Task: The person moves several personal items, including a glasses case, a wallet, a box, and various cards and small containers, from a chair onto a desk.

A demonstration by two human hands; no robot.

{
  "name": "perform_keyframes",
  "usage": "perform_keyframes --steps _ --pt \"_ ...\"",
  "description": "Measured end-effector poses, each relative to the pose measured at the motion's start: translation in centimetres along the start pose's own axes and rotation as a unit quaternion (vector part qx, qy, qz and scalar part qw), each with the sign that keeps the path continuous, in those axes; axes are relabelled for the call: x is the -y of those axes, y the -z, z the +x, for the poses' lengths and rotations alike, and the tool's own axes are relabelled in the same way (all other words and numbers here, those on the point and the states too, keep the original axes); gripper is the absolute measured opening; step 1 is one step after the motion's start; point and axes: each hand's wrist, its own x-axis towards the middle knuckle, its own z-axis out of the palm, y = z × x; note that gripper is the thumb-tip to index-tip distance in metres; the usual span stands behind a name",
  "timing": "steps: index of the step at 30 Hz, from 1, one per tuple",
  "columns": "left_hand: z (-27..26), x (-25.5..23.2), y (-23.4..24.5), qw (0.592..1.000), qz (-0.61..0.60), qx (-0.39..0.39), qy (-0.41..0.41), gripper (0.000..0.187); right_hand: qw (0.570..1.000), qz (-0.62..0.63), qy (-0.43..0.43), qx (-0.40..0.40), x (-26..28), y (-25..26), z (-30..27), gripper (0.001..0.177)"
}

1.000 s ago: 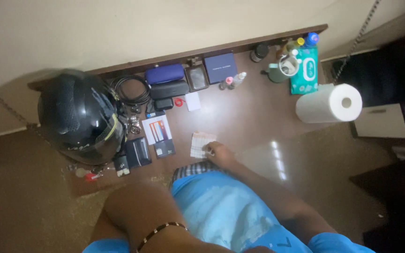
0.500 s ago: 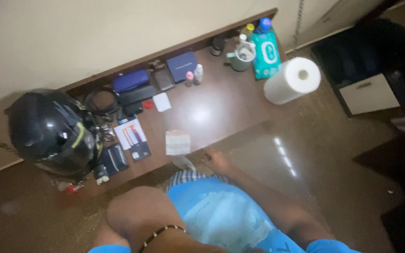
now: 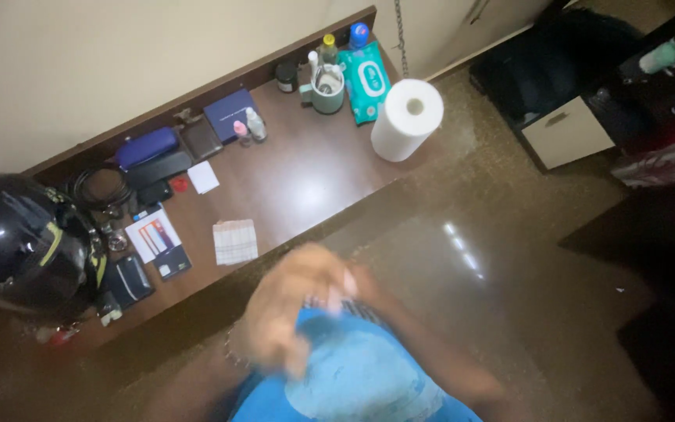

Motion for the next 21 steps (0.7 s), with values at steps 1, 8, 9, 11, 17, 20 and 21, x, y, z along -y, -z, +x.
perform_keyframes --steps 1,8,9,11,17,20,21 --pt "-0.7 2.6 0.3 0.997 0.054 -0.031 0.049 0.027 1.0 -0.004 -0.007 -0.007 -0.1 0.4 0.2 0.041" --pt "-7.0 26.2 7.5 0.93 0.105 -0.287 0.204 0.02 0.991 -0.119 0.035 -0.044 -4.5 2.4 3.6 0.033" --pt "-6.8 29.0 9.0 0.906 0.187 -0.317 0.21 0.019 0.994 -0.102 -0.005 -0.035 -5.1 2.6 4.0 0.034" --pt "-4.2 33.9 12.2 0.864 0.261 -0.371 0.217 0.02 0.994 -0.067 -0.086 -0.02 -5.7 3.6 4.5 0.037" --pt "8.7 45.0 21.2 0.815 0.285 -0.465 0.196 0.04 0.992 -0.03 -0.116 -0.034 -2.6 7.5 5.9 0.037" --pt "11.6 48.7 24.8 0.77 0.321 -0.513 0.203 0.047 0.981 -0.163 -0.108 0.005 1.8 9.9 7.0 0.024" --pt "12.3 49.7 25.9 0.754 0.333 -0.528 0.203 0.049 0.98 -0.144 -0.14 0.003 3.0 10.3 7.7 0.024"
